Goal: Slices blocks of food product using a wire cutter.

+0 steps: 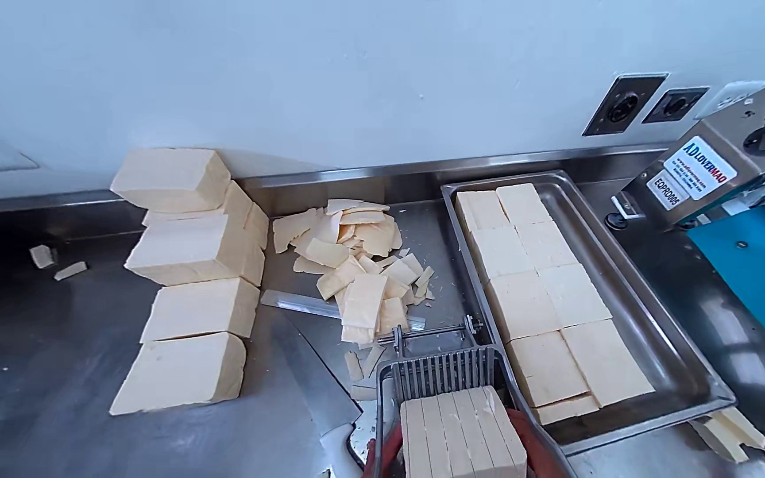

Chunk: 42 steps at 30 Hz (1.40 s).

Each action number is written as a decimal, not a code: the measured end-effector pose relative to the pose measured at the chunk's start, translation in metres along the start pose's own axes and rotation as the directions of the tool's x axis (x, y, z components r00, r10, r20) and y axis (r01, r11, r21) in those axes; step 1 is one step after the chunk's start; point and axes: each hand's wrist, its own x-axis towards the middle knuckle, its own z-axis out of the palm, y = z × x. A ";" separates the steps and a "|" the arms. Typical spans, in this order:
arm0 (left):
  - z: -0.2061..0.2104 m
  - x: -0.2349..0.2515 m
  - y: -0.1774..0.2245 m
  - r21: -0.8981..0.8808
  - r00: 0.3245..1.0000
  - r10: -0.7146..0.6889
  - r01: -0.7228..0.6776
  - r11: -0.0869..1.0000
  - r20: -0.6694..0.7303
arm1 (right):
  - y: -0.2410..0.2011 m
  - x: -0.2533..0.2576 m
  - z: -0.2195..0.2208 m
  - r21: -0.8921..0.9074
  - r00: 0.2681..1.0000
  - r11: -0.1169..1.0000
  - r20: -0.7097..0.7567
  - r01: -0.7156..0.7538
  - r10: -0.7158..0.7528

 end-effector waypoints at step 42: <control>-0.033 0.101 0.044 -0.073 0.587 0.386 -0.484 0.872 0.711 | -0.159 0.003 0.045 -0.702 0.534 0.584 0.702 0.408 0.470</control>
